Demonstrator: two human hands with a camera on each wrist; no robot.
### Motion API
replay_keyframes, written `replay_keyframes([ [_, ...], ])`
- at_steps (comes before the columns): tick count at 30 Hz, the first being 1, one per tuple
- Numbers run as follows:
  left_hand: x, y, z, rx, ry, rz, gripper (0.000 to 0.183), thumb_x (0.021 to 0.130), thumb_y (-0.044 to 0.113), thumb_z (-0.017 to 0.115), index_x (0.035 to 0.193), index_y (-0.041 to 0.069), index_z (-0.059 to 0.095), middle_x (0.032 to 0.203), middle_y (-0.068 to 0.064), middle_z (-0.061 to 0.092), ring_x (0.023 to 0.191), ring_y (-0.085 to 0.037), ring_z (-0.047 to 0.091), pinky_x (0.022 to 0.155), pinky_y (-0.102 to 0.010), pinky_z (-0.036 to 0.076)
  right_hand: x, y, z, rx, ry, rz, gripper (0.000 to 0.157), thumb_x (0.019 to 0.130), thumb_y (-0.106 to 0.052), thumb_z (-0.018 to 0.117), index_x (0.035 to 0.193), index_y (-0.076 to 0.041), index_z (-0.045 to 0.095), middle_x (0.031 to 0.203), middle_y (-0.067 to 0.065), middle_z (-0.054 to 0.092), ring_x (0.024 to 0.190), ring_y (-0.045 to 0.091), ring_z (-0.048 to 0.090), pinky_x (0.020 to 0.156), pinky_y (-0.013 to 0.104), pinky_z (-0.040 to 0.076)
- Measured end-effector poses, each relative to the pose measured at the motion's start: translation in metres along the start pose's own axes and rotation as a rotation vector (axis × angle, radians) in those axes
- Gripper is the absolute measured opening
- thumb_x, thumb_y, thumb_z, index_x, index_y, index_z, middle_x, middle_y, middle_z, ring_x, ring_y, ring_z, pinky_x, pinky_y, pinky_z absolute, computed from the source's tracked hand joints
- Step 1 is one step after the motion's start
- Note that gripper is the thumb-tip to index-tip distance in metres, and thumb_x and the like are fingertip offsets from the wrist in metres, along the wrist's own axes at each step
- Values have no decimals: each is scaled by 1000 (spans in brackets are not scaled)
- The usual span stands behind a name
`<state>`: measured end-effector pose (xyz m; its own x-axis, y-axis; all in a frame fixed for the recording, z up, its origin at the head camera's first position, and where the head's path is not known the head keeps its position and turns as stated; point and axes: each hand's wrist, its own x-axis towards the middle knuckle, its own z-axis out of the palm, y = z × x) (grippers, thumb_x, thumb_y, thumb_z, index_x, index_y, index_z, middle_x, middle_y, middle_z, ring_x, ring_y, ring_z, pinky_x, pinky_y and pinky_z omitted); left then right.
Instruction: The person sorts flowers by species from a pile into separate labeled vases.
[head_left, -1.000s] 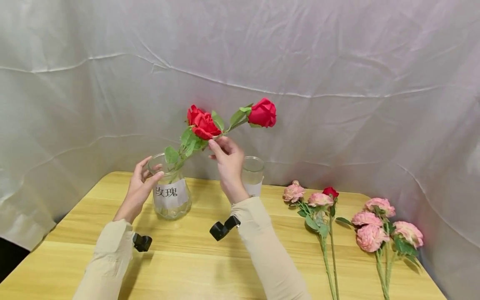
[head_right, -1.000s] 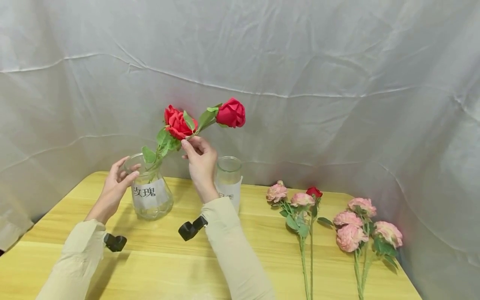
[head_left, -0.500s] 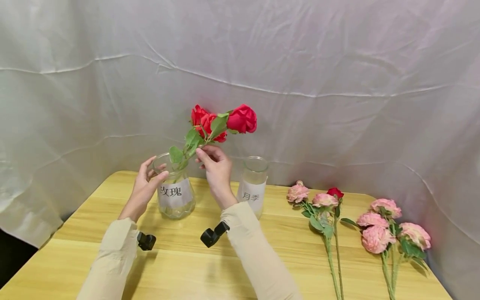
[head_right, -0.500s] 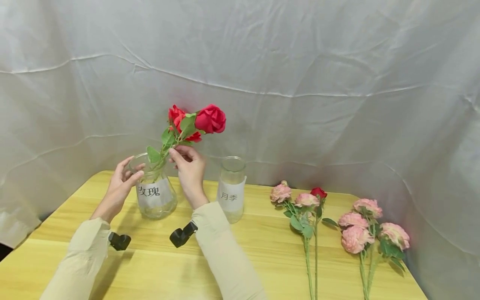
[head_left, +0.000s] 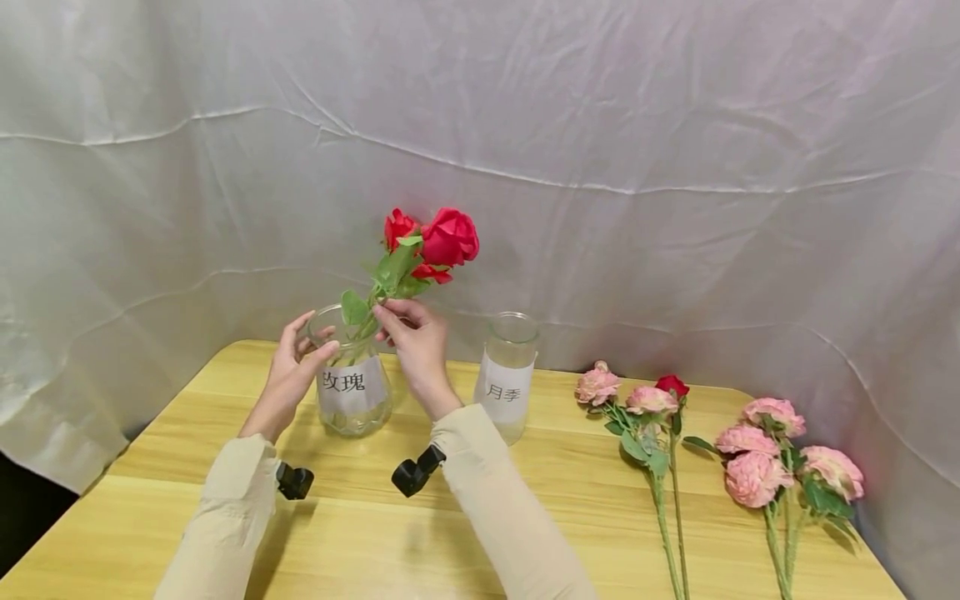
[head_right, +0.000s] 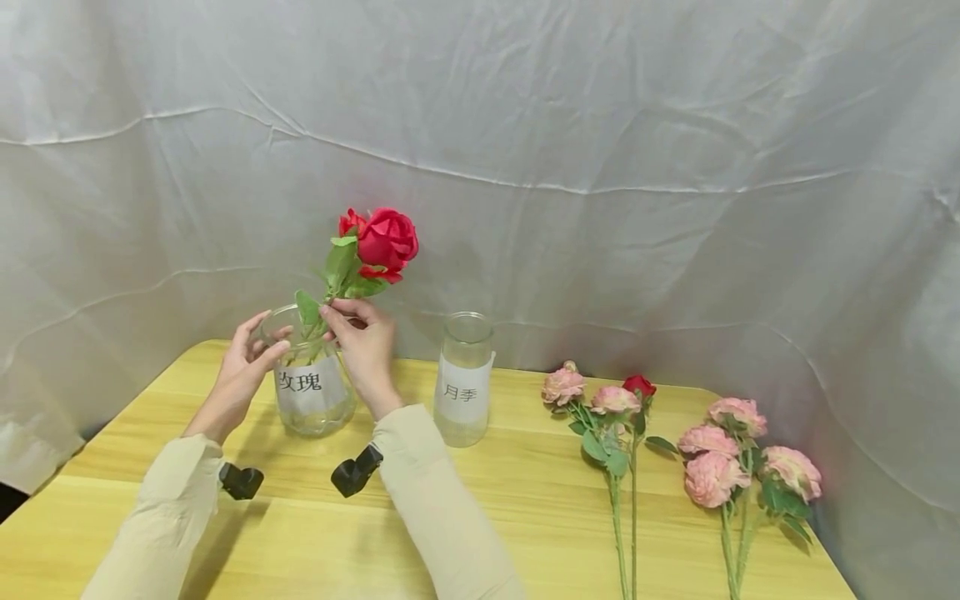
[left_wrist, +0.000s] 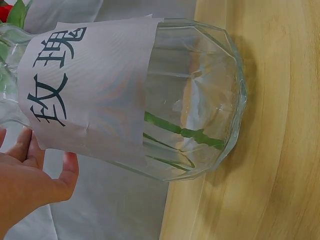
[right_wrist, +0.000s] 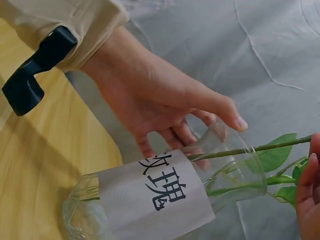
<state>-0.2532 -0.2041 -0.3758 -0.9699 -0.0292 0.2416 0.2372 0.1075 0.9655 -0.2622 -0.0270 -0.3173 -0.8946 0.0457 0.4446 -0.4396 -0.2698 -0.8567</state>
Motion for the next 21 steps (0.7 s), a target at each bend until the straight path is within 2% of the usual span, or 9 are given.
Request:
replay_keyframes([
  [6,0,0,1,-1,1,-2,79,97,27,58,154,10,6,149,-24,34,138,-34,26,111,-54,21,-2,1,6,-11,-17,28,16,84,5,71,97,14,67,91,23,70,47,6,51,48,17,45],
  [10,-1,0,1,-3,5,-4,78,97,26,58,154,9,7,148,-25,34,138,-34,27,111,-53,21,-2,6,7,-13,2,44,16,83,5,71,96,15,67,86,23,70,46,5,49,46,16,44],
  [15,-2,1,2,-4,11,-3,77,97,26,57,154,9,8,148,-25,34,137,-35,27,111,-53,21,-1,14,7,-40,30,80,15,82,5,72,93,14,68,74,17,69,43,4,48,44,16,41],
  [21,-2,2,1,-10,16,-7,76,98,24,57,154,10,8,148,-25,35,138,-33,28,111,-52,21,-1,21,9,-69,35,142,14,81,3,74,93,10,70,69,4,67,45,5,50,45,17,40],
])
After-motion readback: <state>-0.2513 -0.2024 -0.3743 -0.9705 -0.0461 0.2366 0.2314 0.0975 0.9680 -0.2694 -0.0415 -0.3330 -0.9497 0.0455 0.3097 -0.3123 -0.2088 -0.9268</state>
